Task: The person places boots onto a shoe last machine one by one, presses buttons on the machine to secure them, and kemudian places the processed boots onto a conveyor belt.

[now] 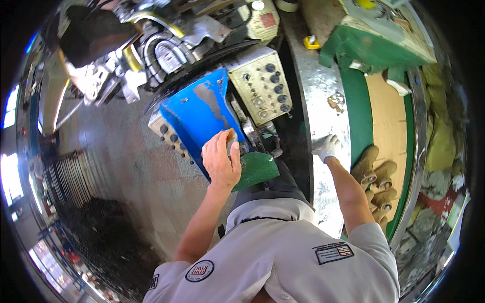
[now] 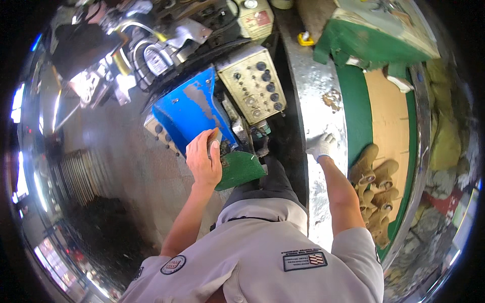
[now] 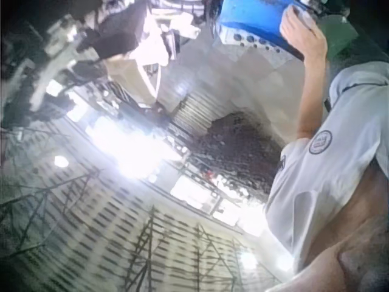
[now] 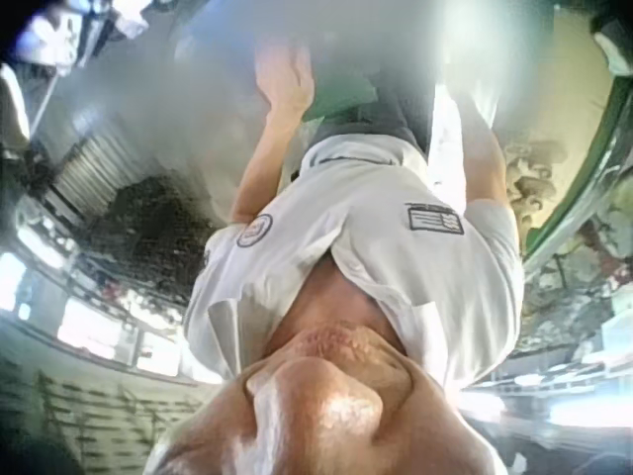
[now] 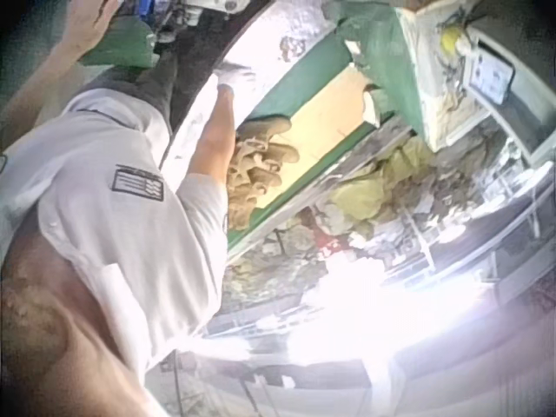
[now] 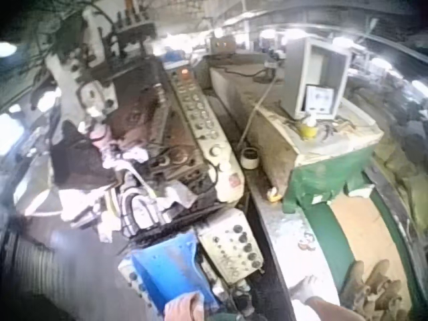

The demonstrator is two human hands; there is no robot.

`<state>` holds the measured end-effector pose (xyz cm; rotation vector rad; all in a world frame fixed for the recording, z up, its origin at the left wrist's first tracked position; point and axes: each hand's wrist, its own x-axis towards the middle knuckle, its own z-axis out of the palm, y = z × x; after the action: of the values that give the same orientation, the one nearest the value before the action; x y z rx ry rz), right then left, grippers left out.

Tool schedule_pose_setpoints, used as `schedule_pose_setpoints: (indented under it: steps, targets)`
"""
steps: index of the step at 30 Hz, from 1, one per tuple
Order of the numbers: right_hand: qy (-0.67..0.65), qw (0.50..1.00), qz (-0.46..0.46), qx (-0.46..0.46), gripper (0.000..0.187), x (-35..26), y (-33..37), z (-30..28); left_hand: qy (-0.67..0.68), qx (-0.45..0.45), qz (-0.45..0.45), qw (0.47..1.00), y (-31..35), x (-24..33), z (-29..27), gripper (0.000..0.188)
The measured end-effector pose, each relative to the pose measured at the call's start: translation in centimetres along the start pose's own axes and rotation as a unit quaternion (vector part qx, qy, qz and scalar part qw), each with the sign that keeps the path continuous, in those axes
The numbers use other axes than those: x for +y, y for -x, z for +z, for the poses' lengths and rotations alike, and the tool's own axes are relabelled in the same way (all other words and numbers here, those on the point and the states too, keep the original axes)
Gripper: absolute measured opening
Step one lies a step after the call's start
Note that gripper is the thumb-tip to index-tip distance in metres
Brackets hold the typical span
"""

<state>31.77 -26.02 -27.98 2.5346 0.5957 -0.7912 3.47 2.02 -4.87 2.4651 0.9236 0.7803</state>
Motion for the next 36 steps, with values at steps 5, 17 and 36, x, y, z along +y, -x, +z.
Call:
schedule_pose_setpoints:
  steps: [5,17,36]
  targets:
    - [0.05,0.999,-0.001,0.013,0.136,-0.5,-0.9,1.2,0.02,0.012,-0.022,0.999,0.4,-0.7,0.0,0.025]
    - [0.089,0.996,0.008,-0.017,0.138,-1.4,-0.9,0.2,0.093,0.064,-0.071,0.991,-1.3,0.0,-1.0,0.026]
    - [0.132,0.991,0.001,0.02,0.121,-0.4,-3.1,3.6,0.031,0.103,0.011,0.994,-8.8,-0.3,-4.4,0.022]
